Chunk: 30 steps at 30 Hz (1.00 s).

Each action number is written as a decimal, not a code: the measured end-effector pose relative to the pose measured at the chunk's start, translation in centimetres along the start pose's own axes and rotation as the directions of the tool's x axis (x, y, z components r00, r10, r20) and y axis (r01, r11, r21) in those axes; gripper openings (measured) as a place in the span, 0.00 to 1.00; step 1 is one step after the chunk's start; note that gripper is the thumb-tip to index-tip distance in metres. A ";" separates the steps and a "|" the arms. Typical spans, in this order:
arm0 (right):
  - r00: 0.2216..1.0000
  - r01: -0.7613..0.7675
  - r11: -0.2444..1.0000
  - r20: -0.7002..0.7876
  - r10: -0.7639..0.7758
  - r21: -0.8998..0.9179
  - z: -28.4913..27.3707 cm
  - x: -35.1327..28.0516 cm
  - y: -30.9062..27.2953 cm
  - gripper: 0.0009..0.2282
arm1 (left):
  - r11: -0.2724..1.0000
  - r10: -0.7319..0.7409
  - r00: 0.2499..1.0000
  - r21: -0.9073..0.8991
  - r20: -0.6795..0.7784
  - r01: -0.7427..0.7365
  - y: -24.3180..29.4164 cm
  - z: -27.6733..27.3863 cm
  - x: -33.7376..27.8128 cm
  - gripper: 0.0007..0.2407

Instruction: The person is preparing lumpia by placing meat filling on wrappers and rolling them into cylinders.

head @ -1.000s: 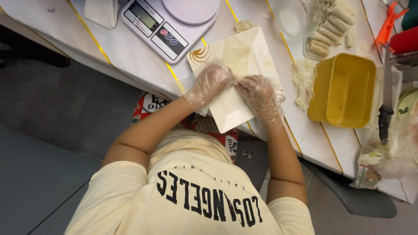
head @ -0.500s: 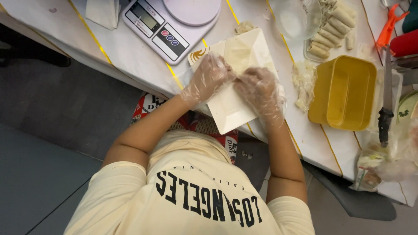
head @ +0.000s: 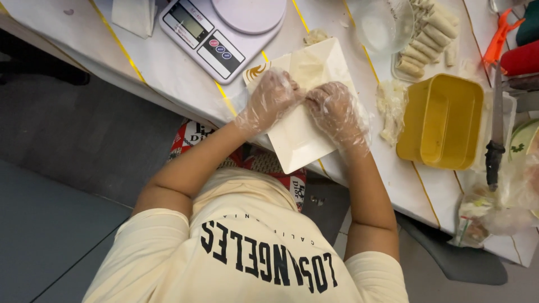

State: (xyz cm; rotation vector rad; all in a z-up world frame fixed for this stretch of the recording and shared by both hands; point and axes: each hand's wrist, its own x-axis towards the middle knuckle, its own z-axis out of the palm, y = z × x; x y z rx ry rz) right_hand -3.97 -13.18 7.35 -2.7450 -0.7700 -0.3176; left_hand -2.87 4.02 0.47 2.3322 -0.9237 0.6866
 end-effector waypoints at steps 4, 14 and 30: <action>0.979 0.133 0.981 -0.136 -0.152 -0.140 1.1 -0.6 0.8 0.07 | 0.998 -0.045 0.999 -0.053 -0.025 0.044 0.0 -0.3 -1.0 0.06; 0.955 0.200 0.973 -0.201 -0.219 -0.112 1.5 0.2 1.1 0.06 | 0.979 -0.017 1.000 0.205 -0.014 0.020 1.1 0.0 -0.2 0.06; 0.958 0.173 0.970 -0.202 -0.206 -0.168 1.5 -0.1 1.4 0.02 | 1.000 -0.024 1.000 0.012 -0.013 0.024 -0.7 2.6 0.4 0.05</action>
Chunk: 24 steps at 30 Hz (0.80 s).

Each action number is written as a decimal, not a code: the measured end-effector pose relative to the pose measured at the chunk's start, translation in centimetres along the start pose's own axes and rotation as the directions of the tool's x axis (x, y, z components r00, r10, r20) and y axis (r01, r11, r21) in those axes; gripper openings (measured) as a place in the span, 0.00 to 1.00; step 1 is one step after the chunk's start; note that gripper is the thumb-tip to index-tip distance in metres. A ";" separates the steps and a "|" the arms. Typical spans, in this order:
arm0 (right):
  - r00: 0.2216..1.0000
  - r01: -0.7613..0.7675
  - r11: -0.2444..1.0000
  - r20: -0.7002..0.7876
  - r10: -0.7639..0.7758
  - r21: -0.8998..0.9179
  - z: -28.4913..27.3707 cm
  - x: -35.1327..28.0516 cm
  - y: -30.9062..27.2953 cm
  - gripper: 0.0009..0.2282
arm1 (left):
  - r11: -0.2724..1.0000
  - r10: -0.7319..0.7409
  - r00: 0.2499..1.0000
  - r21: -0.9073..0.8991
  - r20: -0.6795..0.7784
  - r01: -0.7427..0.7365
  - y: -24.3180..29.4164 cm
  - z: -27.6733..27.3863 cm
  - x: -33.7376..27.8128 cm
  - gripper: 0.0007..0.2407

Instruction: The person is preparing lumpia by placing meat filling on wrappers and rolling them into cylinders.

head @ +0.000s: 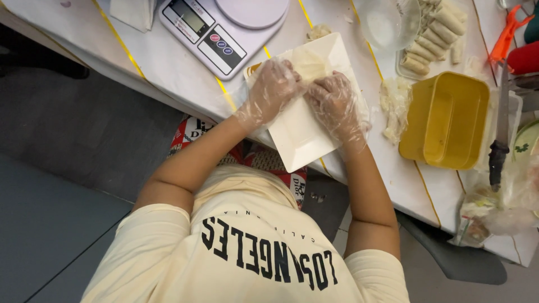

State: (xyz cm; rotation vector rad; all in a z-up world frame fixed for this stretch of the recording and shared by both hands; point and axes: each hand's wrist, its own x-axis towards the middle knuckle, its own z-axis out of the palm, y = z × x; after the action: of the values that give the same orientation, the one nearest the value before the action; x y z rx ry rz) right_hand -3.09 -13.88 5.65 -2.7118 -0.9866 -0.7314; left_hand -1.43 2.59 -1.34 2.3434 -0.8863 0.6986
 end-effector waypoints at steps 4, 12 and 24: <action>0.992 -0.080 0.997 0.102 0.079 0.004 0.4 -0.9 0.1 0.03 | 1.000 0.008 1.000 0.027 0.020 -0.008 0.6 -1.5 0.7 0.06; 0.995 -0.025 0.996 -0.092 0.033 0.090 -0.9 -1.0 -1.6 0.06 | 0.999 0.017 0.997 0.046 0.071 -0.021 1.4 -3.8 1.5 0.07; 0.997 -0.041 0.996 -0.066 0.046 0.083 -1.6 0.4 -1.7 0.03 | 0.976 0.138 0.985 0.184 -0.105 -0.117 1.3 -4.6 2.5 0.08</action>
State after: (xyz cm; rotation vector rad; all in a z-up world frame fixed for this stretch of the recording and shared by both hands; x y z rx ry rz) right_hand -4.55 -12.83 7.24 -2.6120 -0.9188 -0.7526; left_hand -2.00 3.55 3.94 2.3849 -0.9642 0.9951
